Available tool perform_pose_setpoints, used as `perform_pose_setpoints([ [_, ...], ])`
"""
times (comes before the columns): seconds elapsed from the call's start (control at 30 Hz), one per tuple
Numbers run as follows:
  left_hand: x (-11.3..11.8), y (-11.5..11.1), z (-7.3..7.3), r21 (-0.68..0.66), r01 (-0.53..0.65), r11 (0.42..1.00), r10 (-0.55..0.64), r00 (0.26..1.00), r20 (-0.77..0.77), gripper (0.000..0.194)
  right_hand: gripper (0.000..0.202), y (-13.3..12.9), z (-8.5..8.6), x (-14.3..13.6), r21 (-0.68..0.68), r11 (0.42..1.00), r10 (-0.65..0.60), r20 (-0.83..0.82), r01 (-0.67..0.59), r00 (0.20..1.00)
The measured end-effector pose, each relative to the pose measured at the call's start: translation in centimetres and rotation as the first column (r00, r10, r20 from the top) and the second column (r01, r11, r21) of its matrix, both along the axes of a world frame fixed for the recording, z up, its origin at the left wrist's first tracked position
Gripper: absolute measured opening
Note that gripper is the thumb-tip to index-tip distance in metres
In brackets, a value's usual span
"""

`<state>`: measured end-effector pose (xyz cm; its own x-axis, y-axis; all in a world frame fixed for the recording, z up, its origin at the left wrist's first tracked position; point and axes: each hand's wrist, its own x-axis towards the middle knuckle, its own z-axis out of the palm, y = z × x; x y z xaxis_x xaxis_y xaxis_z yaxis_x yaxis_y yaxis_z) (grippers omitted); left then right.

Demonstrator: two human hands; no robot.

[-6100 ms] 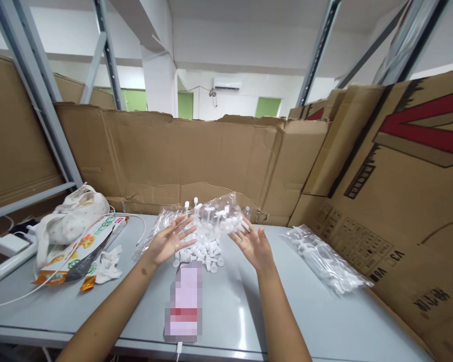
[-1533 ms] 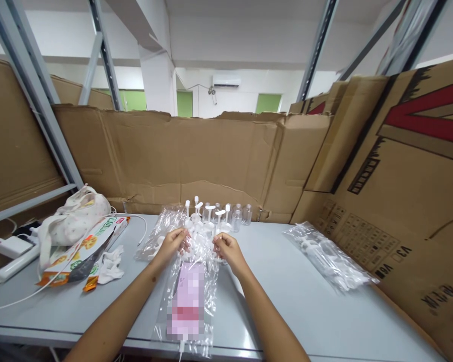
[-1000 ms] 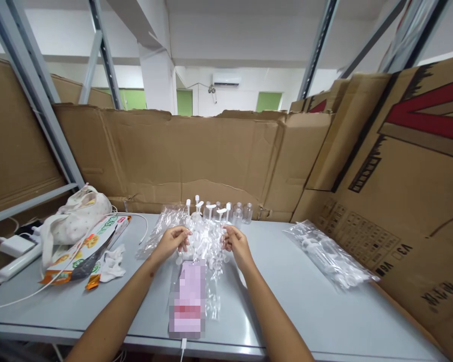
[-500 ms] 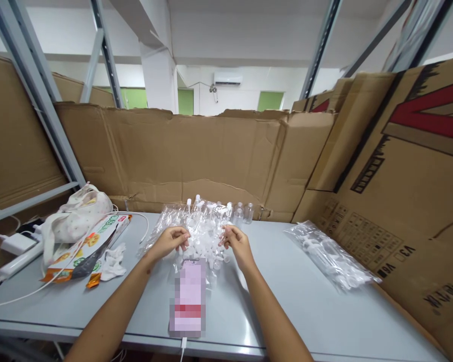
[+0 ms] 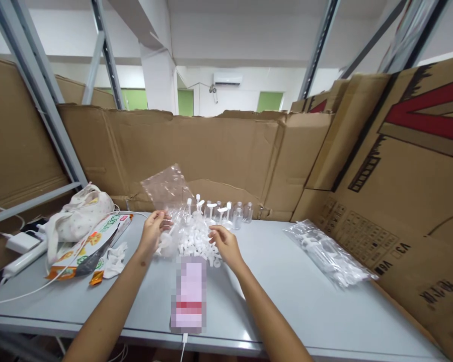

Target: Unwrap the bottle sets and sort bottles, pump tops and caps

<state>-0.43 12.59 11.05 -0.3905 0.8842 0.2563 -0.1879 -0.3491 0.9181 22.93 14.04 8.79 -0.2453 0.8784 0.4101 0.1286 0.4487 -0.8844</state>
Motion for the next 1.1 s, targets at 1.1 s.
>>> perform_pose_setpoints([
  [1.1,-9.9,2.0,-4.2,-0.276,-0.066,0.959,0.001,0.973,-0.229,0.022,0.031,1.3,3.8,-4.9,0.655,0.686,-0.335,-0.102,0.317,0.937],
])
